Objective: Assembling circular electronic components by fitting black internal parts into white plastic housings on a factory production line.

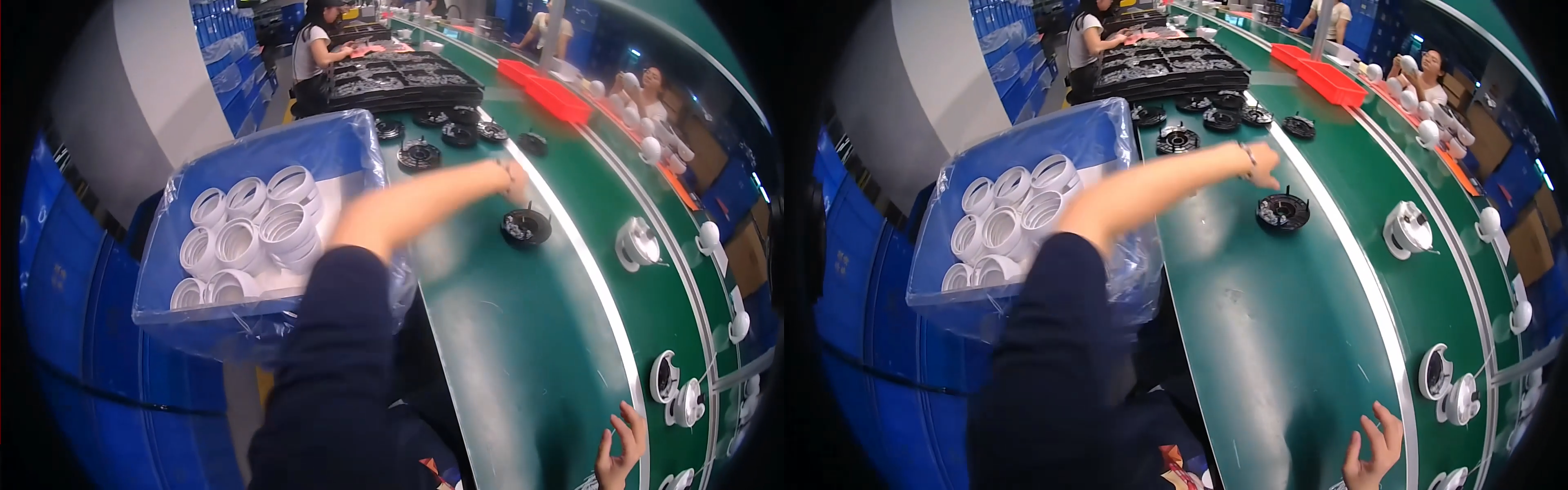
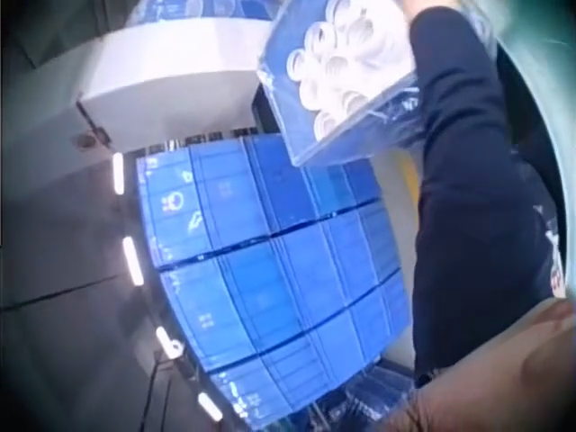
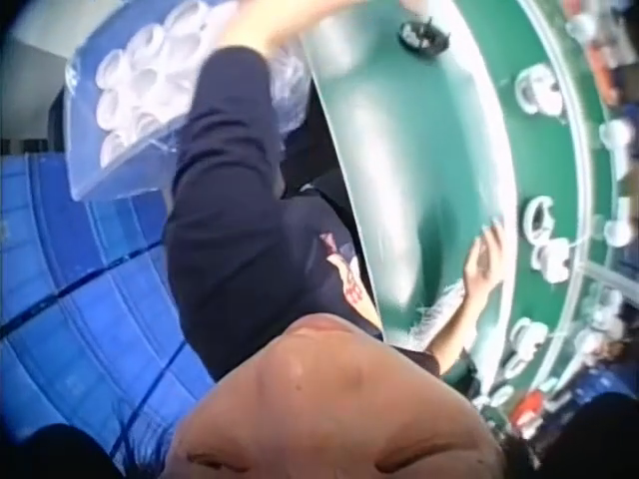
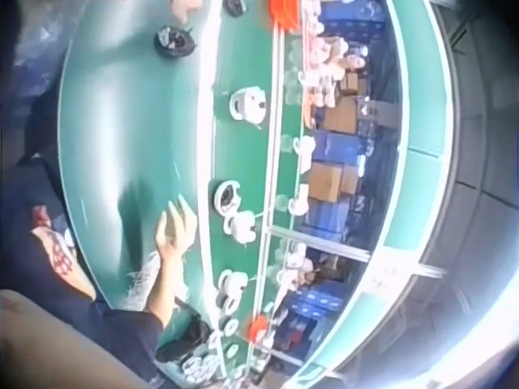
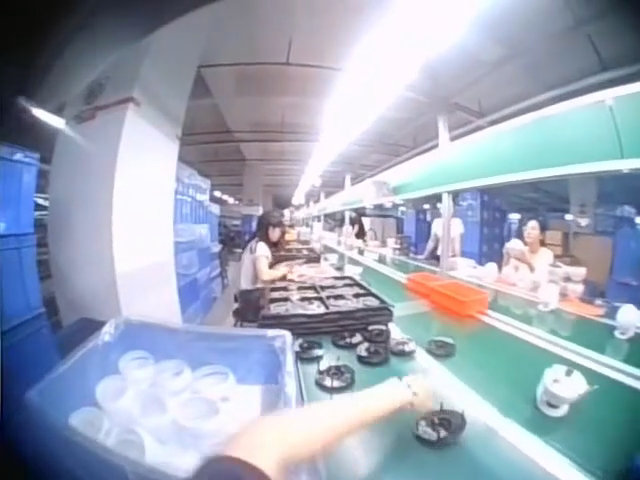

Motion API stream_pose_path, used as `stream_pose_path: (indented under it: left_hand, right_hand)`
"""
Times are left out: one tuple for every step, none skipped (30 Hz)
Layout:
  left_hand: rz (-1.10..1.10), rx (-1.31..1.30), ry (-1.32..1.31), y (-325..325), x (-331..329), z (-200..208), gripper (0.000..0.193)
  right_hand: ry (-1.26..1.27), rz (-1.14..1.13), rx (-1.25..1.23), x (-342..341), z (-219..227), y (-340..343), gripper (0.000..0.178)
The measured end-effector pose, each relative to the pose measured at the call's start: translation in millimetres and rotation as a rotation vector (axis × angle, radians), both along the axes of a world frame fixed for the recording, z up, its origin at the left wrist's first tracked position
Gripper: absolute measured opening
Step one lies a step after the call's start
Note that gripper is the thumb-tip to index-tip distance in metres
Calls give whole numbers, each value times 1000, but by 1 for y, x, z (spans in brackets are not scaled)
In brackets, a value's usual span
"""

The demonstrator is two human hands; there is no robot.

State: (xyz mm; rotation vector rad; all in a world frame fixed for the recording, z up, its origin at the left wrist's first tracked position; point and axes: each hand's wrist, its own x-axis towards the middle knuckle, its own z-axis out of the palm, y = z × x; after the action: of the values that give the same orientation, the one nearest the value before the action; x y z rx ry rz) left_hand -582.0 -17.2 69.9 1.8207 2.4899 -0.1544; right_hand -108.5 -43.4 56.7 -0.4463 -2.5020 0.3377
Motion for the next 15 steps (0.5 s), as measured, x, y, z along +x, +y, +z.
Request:
stream_pose_path:
  left_hand:
    - [-106, 72, 82, -25, -16, 20, 49]
    - [-204, 204, 129, -55, -22, 48, 44]
    - [-185, 204, 108, -82, -22, 80, 36]
    - [-166, 192, 40, -121, -15, 111, 31]
    - [97, 84, 107, -154, -32, 114, 33]
    - [106, -39, 132, -200, -46, 113, 41]
    - [261, -197, 160, -239, -69, 90, 49]
    - [331, -350, 195, -277, -77, 70, 55]
    - [433, -486, 116, -302, -79, 48, 58]
    - [531, -511, -36, -328, -96, 7, 60]
    - [590, -485, -81, -348, -100, -24, 60]
    - [559, -456, -123, -372, -110, -58, 61]
    - [517, -421, -165, -382, -117, -88, 63]
    - [538, -369, -167, -369, -117, -106, 66]
    - [547, -314, -167, -351, -117, -121, 69]
  right_hand:
    - [-4, 27, -6, -8, 1, -1, 24]
    - [-14, 55, -8, -14, 2, 1, 24]
    - [-30, 71, -7, -17, 4, 4, 24]
    - [-41, 75, -10, -15, 5, 7, 24]
    - [-54, 61, -12, -13, 5, 8, 24]
    - [-58, 53, -16, -14, 4, 10, 24]
    - [-75, 66, 7, -20, 7, 11, 24]
    - [-76, 68, -13, -23, 4, 15, 24]
    - [-79, 64, -30, -26, -1, 19, 24]
    - [-66, 76, -33, -35, -2, 19, 26]
    - [-69, 78, -40, -45, -1, 17, 26]
    - [-84, 99, -47, -53, 1, 13, 21]
    - [-101, 109, -47, -59, 7, 11, 21]
    - [-107, 75, -35, -60, 13, 11, 21]
    - [-76, 98, 3, -61, 20, 10, 22]
